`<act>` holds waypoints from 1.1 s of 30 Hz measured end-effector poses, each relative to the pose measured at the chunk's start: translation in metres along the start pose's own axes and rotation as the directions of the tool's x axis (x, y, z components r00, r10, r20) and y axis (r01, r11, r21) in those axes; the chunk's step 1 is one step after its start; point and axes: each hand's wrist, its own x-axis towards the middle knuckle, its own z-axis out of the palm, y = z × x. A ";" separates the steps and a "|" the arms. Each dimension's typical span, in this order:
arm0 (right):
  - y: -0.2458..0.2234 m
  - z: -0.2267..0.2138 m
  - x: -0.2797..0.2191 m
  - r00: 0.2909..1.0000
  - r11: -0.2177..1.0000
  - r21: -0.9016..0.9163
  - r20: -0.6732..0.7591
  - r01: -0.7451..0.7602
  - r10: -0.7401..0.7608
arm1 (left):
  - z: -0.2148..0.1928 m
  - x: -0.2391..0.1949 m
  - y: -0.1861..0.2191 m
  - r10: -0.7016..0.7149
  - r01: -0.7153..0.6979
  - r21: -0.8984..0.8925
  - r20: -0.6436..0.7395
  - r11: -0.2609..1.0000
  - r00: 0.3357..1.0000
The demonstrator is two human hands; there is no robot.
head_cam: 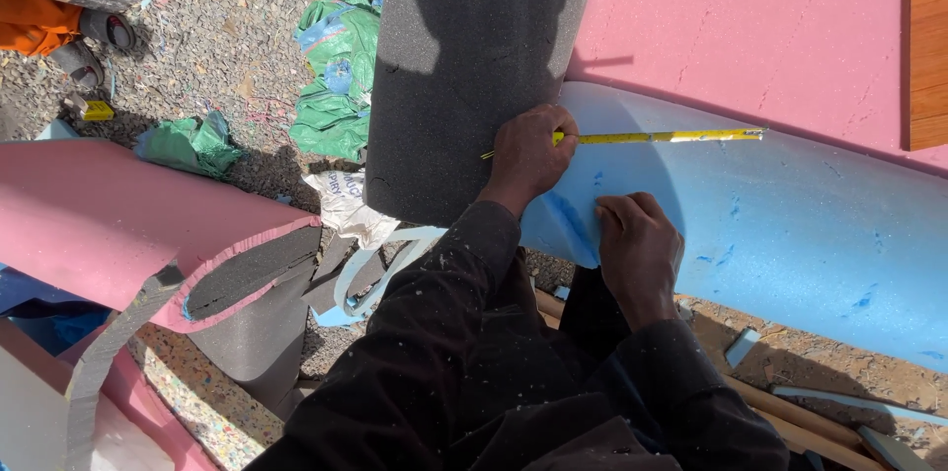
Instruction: The person uses a yellow tape measure and a small pointed tool to mark measurements on a large blue foam block. They repeatedly measure intervals along the foam's surface and make small indentations to mark the points. The task is performed outdoors on a workbench with other foam pieces nearby.
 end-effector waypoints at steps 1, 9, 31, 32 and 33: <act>-0.001 0.000 0.002 1.000 1.000 0.001 -0.002 -0.001 0.001 | -0.001 0.001 -0.001 0.002 -0.002 0.001 0.000 1.000 1.000; 0.012 0.012 0.024 0.999 0.998 -0.060 -0.043 -0.009 0.006 | 0.000 0.001 -0.004 0.020 -0.020 0.004 0.012 1.000 1.000; 0.039 -0.009 -0.122 0.971 0.950 0.201 0.075 -0.240 0.229 | -0.020 -0.110 0.011 0.238 -0.250 0.090 0.125 0.964 0.963; 0.039 -0.008 -0.122 0.971 0.950 0.201 0.078 -0.238 0.227 | -0.020 -0.109 0.013 0.233 -0.246 0.097 0.123 0.964 0.965; 0.038 -0.007 -0.122 0.971 0.951 0.201 0.081 -0.236 0.224 | -0.019 -0.108 0.014 0.229 -0.242 0.105 0.120 0.965 0.966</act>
